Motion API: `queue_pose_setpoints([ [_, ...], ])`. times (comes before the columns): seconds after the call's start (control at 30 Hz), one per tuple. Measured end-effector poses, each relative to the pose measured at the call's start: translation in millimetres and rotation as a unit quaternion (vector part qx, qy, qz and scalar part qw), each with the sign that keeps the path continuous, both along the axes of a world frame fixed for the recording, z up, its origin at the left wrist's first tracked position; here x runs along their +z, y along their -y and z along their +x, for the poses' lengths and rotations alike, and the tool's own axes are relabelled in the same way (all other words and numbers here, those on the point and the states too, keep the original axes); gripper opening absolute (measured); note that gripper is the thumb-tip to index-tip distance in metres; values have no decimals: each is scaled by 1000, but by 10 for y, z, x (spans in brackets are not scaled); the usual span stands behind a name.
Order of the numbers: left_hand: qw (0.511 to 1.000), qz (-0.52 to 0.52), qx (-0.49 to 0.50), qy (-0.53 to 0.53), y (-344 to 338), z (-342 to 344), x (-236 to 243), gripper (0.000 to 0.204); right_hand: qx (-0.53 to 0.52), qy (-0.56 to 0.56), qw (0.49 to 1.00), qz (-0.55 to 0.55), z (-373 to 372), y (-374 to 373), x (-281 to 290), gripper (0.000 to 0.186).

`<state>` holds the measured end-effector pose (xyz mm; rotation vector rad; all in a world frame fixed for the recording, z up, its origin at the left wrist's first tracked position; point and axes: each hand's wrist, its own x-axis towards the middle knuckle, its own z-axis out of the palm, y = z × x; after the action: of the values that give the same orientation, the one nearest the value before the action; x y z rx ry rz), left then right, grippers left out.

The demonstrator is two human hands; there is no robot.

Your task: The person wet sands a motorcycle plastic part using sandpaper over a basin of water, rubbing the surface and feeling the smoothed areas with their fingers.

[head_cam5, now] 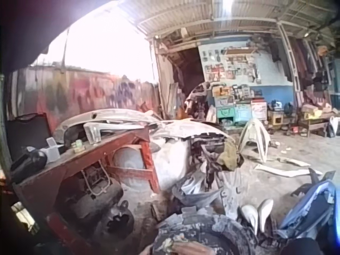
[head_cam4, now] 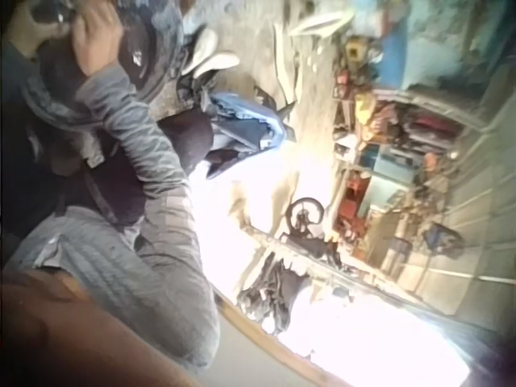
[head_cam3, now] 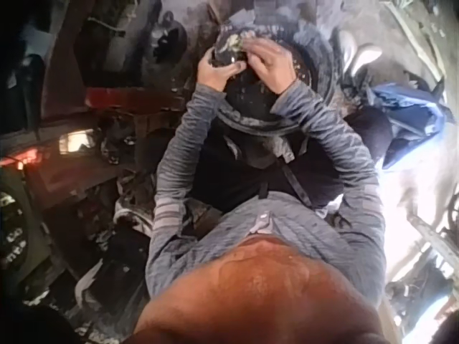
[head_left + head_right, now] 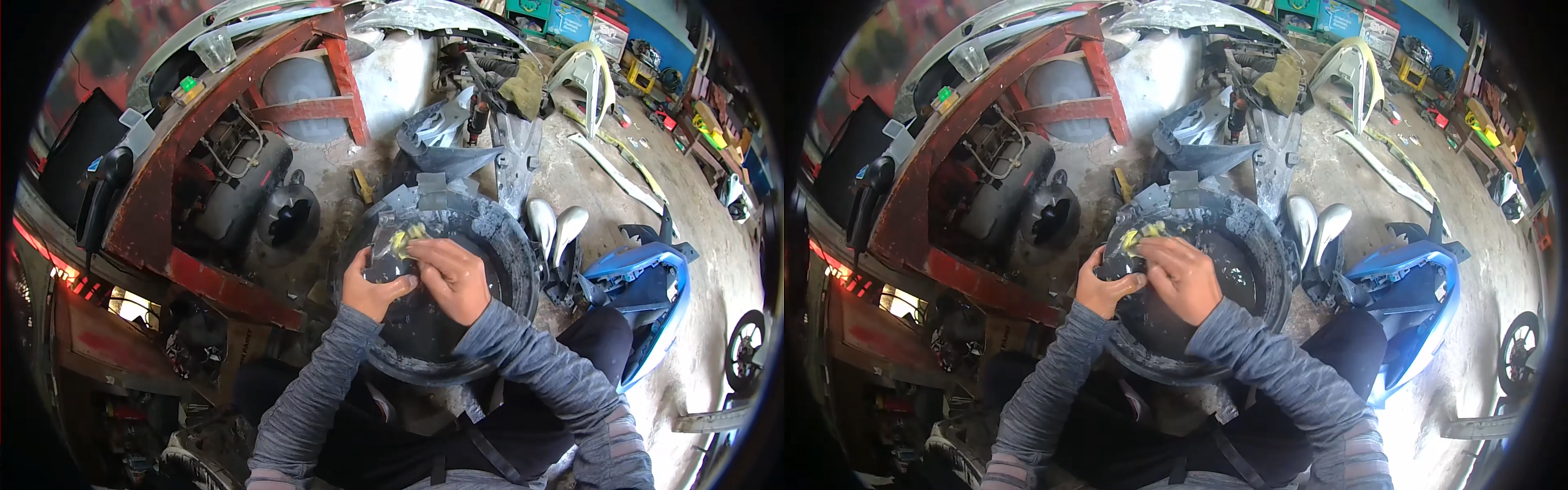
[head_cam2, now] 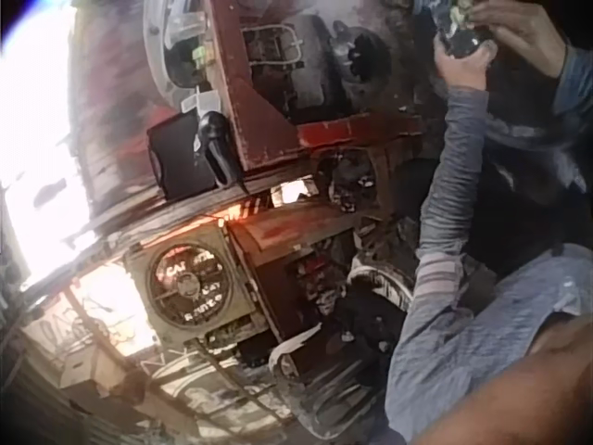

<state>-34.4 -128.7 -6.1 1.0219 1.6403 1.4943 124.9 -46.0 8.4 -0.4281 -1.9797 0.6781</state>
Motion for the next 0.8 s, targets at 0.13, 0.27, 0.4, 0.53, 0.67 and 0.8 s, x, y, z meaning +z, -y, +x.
queue_pose_setpoints([
  [0.13, 997, 24, -7, 67, -66, 12, -63, 61, -38, 31, 994, -97, 10, -283, -280, 23],
  [0.27, 999, 32, 3, -15, 14, 6, 0, 64, -7, -1, 1000, 17, -52, -90, -101, 24],
  [0.4, 999, 33, -10, -7, -6, -5, -63, 65, -60, 37, 987, -142, 56, -399, -499, 21],
  [0.53, 999, 44, -21, -23, 14, -95, -42, 64, 18, -25, 999, -26, -53, -70, -89, 20],
  [0.67, 999, 22, -45, 20, -103, -122, -8, 64, -58, -14, 989, -132, -30, -338, -446, 18],
  [0.8, 999, 21, -40, -1, 6, -151, -30, 65, 10, -52, 996, -67, -94, -28, -148, 18],
])
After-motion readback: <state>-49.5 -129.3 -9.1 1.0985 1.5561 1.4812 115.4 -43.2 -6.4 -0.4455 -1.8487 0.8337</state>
